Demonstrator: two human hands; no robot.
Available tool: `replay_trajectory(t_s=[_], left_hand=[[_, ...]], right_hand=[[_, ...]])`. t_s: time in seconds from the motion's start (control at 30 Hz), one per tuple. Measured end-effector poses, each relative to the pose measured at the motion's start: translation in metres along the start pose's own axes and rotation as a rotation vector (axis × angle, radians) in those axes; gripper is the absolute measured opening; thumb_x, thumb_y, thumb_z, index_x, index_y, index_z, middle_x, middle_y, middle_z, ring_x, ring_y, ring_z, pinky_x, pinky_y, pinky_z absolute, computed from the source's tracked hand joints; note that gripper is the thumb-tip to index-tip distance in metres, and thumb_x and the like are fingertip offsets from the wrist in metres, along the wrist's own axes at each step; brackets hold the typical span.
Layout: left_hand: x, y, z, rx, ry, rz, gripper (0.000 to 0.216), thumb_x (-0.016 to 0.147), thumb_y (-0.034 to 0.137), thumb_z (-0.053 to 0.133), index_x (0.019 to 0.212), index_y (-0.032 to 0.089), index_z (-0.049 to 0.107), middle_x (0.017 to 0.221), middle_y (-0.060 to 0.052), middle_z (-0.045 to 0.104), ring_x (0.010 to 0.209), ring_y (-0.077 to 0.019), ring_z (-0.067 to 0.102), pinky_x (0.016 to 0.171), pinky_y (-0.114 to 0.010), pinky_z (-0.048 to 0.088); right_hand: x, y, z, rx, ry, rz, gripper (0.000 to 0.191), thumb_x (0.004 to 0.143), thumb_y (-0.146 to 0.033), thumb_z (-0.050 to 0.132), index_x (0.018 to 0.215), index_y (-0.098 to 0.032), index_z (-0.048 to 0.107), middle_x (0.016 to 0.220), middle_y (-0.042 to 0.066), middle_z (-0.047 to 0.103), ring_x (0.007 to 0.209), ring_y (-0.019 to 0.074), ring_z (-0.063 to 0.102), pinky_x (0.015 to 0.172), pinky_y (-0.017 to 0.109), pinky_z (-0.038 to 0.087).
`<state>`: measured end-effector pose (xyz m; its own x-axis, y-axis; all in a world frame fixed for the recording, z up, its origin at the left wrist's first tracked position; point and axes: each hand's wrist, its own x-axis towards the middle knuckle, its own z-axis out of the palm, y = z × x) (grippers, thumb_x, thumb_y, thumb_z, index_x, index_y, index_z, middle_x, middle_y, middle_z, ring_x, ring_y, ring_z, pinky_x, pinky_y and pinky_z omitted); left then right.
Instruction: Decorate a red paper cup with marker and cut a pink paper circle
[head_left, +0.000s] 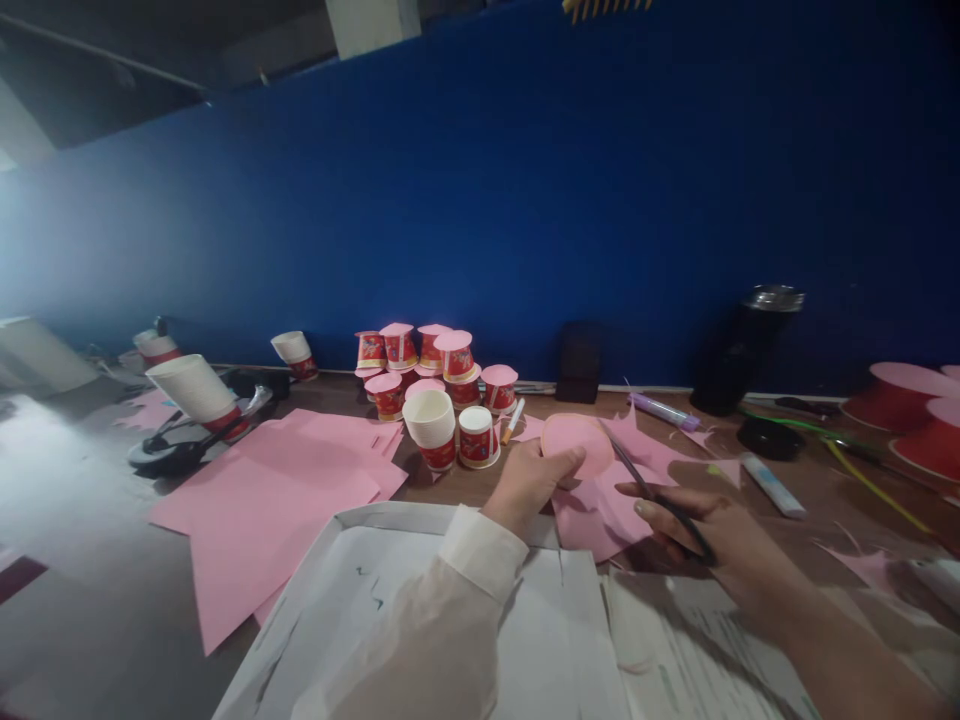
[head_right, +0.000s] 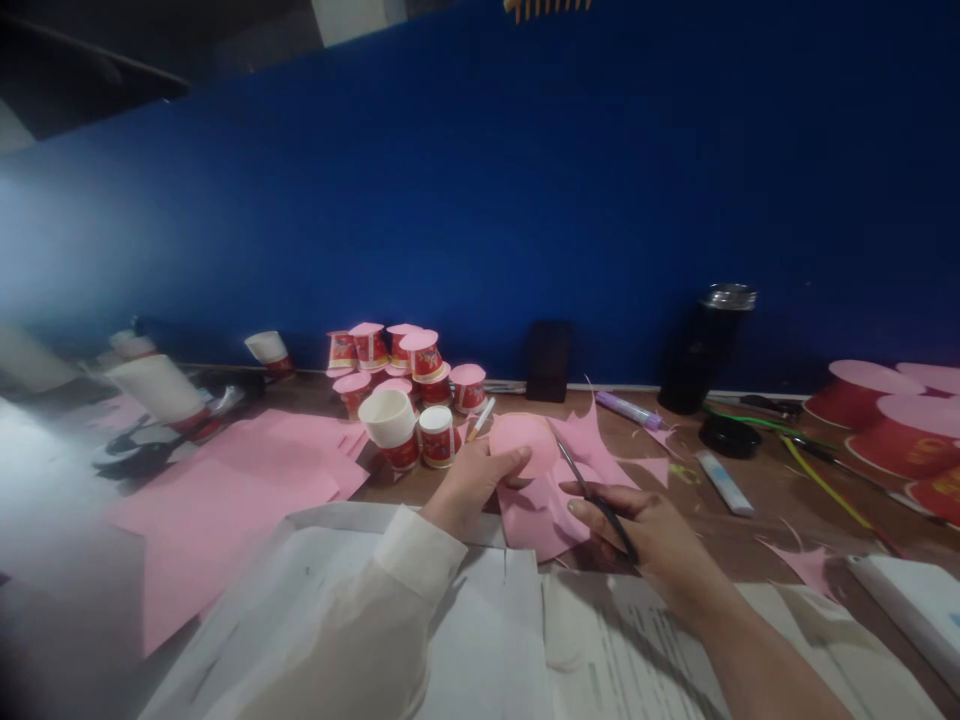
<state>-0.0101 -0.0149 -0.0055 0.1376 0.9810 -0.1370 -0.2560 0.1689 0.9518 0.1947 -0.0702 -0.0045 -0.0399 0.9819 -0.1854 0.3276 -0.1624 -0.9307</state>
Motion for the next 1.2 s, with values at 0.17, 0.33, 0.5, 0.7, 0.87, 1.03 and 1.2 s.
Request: replay_trajectory(t_s=[0.17, 0.33, 0.5, 0.7, 0.87, 1.03, 1.2], left_hand=[[0.001, 0.000, 0.000, -0.008, 0.014, -0.027, 0.034, 0.070, 0.031, 0.083, 0.091, 0.010, 0.069, 0.082, -0.010, 0.070, 0.067, -0.0197, 0.069, 0.060, -0.032, 0.060], [0.000, 0.002, 0.001, -0.023, 0.041, -0.026, 0.031, 0.071, 0.030, 0.083, 0.087, 0.009, 0.068, 0.077, -0.009, 0.069, 0.064, -0.0194, 0.068, 0.059, -0.032, 0.060], [-0.002, 0.006, 0.000, 0.048, 0.048, 0.012, 0.030, 0.069, 0.029, 0.084, 0.086, 0.009, 0.071, 0.085, -0.010, 0.072, 0.073, -0.0188, 0.069, 0.069, -0.032, 0.061], [-0.002, 0.007, -0.004, 0.229, 0.005, 0.015, 0.020, 0.075, 0.024, 0.078, 0.087, 0.010, 0.073, 0.084, -0.010, 0.072, 0.073, -0.0177, 0.067, 0.070, -0.030, 0.057], [-0.002, 0.006, -0.006, 0.267, -0.012, 0.003, 0.018, 0.074, 0.024, 0.078, 0.085, 0.010, 0.074, 0.081, -0.009, 0.072, 0.069, -0.0167, 0.065, 0.065, -0.027, 0.053], [0.000, 0.005, -0.009, 0.295, -0.026, 0.013, 0.025, 0.071, 0.031, 0.082, 0.083, 0.011, 0.074, 0.078, -0.009, 0.072, 0.068, -0.0181, 0.065, 0.067, -0.030, 0.053], [-0.004, 0.010, -0.005, 0.232, -0.011, -0.019, 0.025, 0.071, 0.029, 0.082, 0.085, 0.010, 0.074, 0.082, -0.010, 0.072, 0.070, -0.0182, 0.066, 0.066, -0.030, 0.055]], right_hand=[[-0.002, 0.001, 0.001, 0.118, -0.009, -0.009, 0.062, 0.071, -0.065, 0.076, 0.110, -0.017, 0.075, 0.058, -0.005, 0.044, 0.053, 0.0104, 0.039, 0.048, 0.025, 0.030], [-0.003, -0.001, 0.002, 0.071, -0.016, -0.036, 0.060, 0.074, -0.064, 0.075, 0.109, -0.015, 0.073, 0.057, -0.005, 0.043, 0.053, 0.0106, 0.037, 0.048, 0.025, 0.027], [-0.002, -0.003, 0.001, 0.045, -0.073, -0.031, 0.056, 0.077, -0.067, 0.069, 0.098, -0.015, 0.072, 0.056, -0.004, 0.046, 0.053, 0.0105, 0.035, 0.048, 0.025, 0.025], [-0.005, -0.010, 0.001, -0.031, -0.084, -0.051, 0.056, 0.077, -0.072, 0.065, 0.064, -0.018, 0.059, 0.055, -0.002, 0.047, 0.053, 0.0090, 0.035, 0.049, 0.025, 0.024], [-0.007, -0.010, 0.001, 0.054, -0.072, 0.019, 0.059, 0.074, -0.071, 0.069, 0.095, -0.016, 0.071, 0.057, -0.003, 0.046, 0.054, 0.0109, 0.037, 0.051, 0.026, 0.023], [-0.003, -0.005, 0.000, 0.072, -0.082, 0.016, 0.069, 0.073, -0.070, 0.071, 0.112, -0.014, 0.070, 0.054, -0.006, 0.043, 0.053, 0.0102, 0.033, 0.051, 0.026, 0.021], [-0.005, -0.009, 0.000, 0.041, -0.058, 0.015, 0.058, 0.070, -0.072, 0.072, 0.087, -0.016, 0.071, 0.053, -0.004, 0.044, 0.051, 0.0099, 0.033, 0.049, 0.026, 0.021]])
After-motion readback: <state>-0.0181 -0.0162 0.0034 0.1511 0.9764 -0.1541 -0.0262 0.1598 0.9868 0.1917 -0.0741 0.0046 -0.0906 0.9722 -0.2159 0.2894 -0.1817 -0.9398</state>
